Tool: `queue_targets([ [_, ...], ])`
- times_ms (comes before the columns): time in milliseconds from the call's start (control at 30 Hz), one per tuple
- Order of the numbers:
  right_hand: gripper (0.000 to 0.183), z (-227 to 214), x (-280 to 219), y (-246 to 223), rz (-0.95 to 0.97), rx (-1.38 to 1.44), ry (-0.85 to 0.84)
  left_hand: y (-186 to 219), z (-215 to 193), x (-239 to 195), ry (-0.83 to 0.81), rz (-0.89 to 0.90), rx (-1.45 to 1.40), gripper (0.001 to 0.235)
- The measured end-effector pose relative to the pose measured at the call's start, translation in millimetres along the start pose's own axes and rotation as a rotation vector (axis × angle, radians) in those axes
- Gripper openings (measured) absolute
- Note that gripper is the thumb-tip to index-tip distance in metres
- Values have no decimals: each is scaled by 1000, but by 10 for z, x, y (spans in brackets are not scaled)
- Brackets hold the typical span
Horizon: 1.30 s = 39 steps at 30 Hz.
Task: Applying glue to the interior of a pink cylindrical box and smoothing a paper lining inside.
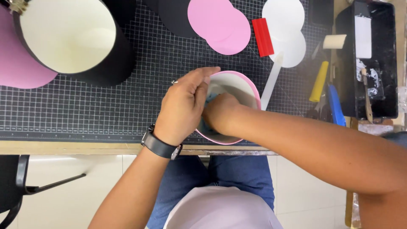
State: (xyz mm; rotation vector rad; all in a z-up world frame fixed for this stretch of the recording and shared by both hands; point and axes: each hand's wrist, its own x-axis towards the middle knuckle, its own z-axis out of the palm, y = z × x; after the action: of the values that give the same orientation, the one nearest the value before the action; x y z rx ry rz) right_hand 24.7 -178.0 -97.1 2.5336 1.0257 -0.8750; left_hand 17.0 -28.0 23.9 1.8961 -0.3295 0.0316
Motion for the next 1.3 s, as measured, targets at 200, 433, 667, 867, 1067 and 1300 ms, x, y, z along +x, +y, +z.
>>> queue_targets([
  [200,18,-437,-200,75,-21,-280,273,-23,22,4,-25,-37,19,27],
  [433,22,-271,-333,47,100,-129,225,-8,24,5,-9,-53,39,25],
  [667,21,-388,-319,33,50,-231,361,-37,32,13,-35,-52,41,27],
  [867,23,-312,-252,-134,206,-258,181,-17,39,-14,-20,-72,44,29],
  [1067,28,-43,-88,32,72,-263,-91,-8,75,-33,22,-100,59,27],
  [1300,30,-72,280,314,-331,95,-48,7,89,-14,10,-102,95,27],
])
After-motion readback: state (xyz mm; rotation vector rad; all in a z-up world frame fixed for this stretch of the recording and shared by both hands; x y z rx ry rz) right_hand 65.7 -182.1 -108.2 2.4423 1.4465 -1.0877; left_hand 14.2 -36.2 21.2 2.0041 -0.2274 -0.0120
